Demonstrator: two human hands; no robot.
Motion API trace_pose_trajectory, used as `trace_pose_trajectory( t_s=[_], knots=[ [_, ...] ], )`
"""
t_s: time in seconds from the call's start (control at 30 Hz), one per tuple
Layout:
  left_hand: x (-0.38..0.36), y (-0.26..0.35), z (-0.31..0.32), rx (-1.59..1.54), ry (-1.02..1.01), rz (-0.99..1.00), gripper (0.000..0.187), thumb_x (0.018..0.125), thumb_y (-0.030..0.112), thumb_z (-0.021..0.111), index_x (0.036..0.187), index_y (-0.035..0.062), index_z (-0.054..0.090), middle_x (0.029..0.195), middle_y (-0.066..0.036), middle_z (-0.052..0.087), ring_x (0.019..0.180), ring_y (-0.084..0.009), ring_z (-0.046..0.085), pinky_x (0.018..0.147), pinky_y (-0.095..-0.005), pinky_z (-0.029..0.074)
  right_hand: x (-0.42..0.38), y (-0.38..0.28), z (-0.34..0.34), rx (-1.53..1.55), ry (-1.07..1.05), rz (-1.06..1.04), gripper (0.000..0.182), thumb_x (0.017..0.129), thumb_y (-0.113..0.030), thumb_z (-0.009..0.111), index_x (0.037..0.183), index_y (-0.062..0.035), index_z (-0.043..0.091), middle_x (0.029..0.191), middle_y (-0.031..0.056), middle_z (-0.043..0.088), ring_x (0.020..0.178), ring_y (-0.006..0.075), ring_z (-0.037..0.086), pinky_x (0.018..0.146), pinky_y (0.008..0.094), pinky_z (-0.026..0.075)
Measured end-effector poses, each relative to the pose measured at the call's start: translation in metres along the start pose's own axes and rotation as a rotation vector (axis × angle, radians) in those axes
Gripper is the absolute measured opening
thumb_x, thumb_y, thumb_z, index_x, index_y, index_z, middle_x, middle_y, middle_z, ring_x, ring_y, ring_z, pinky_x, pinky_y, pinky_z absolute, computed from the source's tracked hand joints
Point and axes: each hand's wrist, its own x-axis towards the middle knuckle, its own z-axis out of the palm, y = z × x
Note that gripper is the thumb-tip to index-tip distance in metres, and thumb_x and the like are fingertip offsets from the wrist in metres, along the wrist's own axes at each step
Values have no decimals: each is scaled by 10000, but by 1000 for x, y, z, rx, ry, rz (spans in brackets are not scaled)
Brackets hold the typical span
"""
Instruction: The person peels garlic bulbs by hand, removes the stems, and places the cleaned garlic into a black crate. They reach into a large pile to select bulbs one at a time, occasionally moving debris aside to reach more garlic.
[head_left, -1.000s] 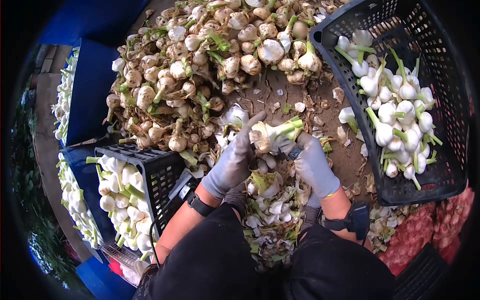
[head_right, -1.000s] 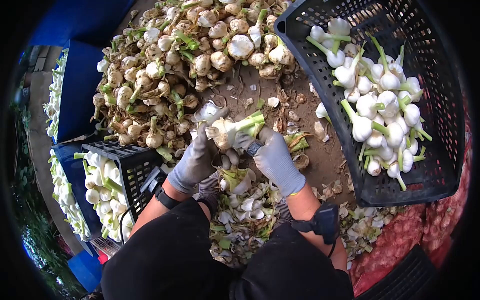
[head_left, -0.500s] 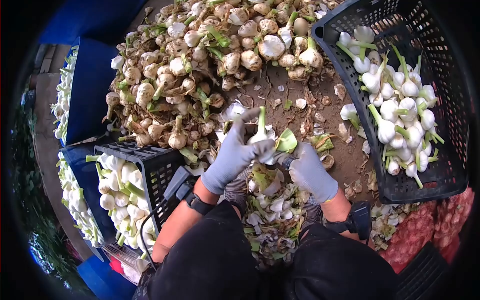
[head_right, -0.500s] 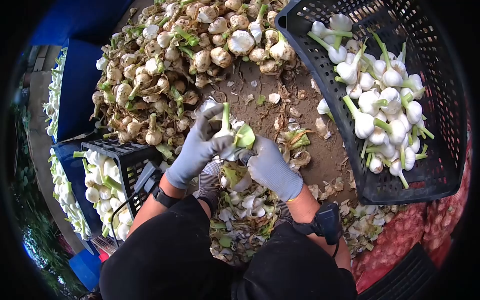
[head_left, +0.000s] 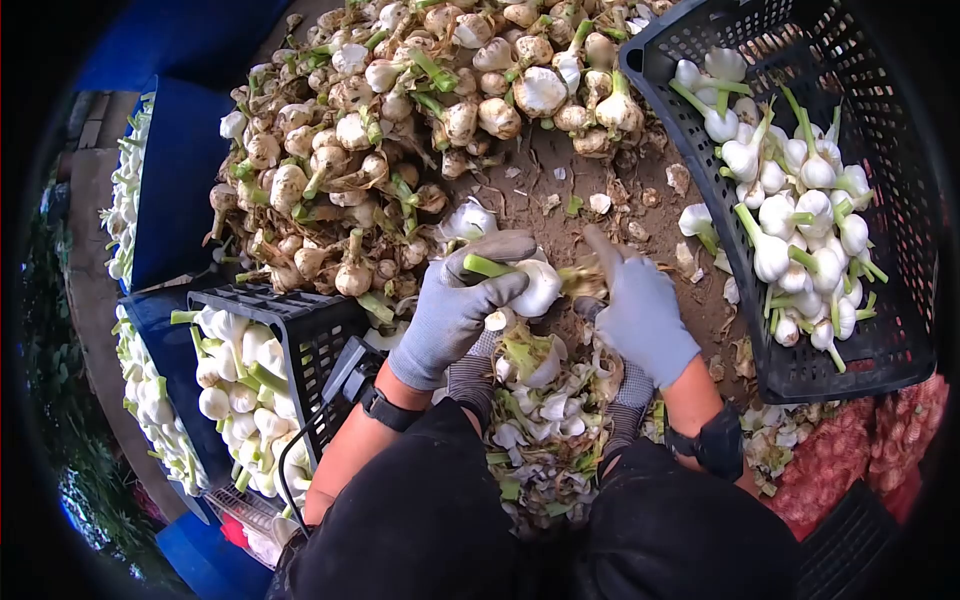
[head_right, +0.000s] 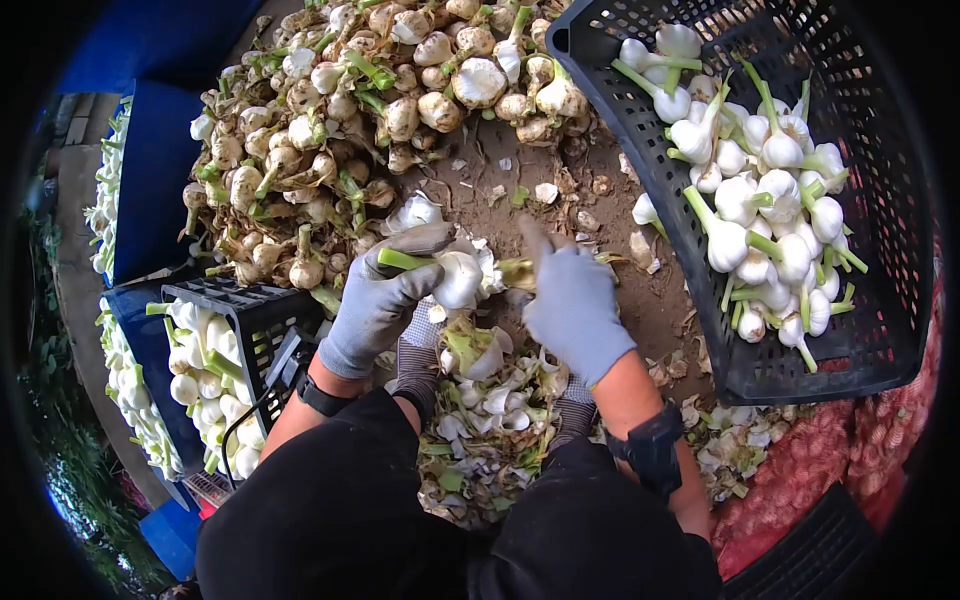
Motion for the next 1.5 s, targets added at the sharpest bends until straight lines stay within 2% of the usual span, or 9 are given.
trace_pose_trajectory(
  t_s=[0.1,0.4,0.6,0.97,1.1,1.17,1.3,1.43,1.5],
  knots=[
    [-3,9,8,222,53,-24,394,797,28,717,1180,-6,636,1091,-48,661,961,-135,622,877,-281,506,7,-34,-27,426,-116,95,333,821,-251,699,1110,-92,654,817,151,667,769,329,665,739,424,524],
    [-3,-2,8,535,30,227,216,737,75,806,889,38,656,906,-63,661,852,-146,619,793,-295,505,10,-34,-16,107,-64,-50,107,830,-151,651,936,-140,665,799,129,660,711,347,637,644,441,488],
    [-3,6,-3,181,-140,109,308,811,109,788,1074,11,661,1099,-96,665,1184,-261,587,1025,-391,458,3,-2,-6,289,16,154,79,836,-147,627,906,-119,652,802,138,656,744,356,652,677,455,513],
    [6,1,-23,-706,75,-39,438,993,210,562,1362,26,414,1332,-151,548,1198,-285,585,1020,-443,507,-28,57,8,209,-137,418,116,845,-111,577,902,-89,676,807,170,672,716,316,663,663,400,513],
    [16,85,62,-456,-344,-52,441,917,113,650,1325,15,514,1247,-118,612,1091,-191,624,898,-322,533,-24,11,27,396,-289,247,188,840,-30,558,979,-71,678,882,188,670,825,321,664,742,362,514],
    [27,88,51,26,-273,113,399,900,75,658,1282,13,565,1175,-94,647,998,-148,636,816,-271,534,-27,5,23,412,-248,244,181,846,-70,589,999,-98,681,910,175,682,853,339,664,747,387,520],
    [88,32,-42,81,500,-50,104,908,38,618,970,-26,564,749,-66,584,580,-97,566,472,-215,455,-23,17,15,586,-123,256,198,879,-136,638,1073,-122,673,967,155,695,883,356,666,758,407,527],
    [155,-61,-92,995,522,104,464,796,200,734,1136,-73,575,1027,-250,682,836,-345,692,750,-359,556,-24,14,23,569,-241,254,189,883,-21,601,1059,-32,669,946,144,707,865,220,678,800,317,516],
    [160,-66,-96,920,508,106,449,789,205,736,1125,-55,588,1026,-259,677,853,-367,686,763,-364,551,-19,8,15,535,-232,251,164,892,-42,613,1045,-29,673,916,139,709,849,193,673,788,313,519]
  ],
)
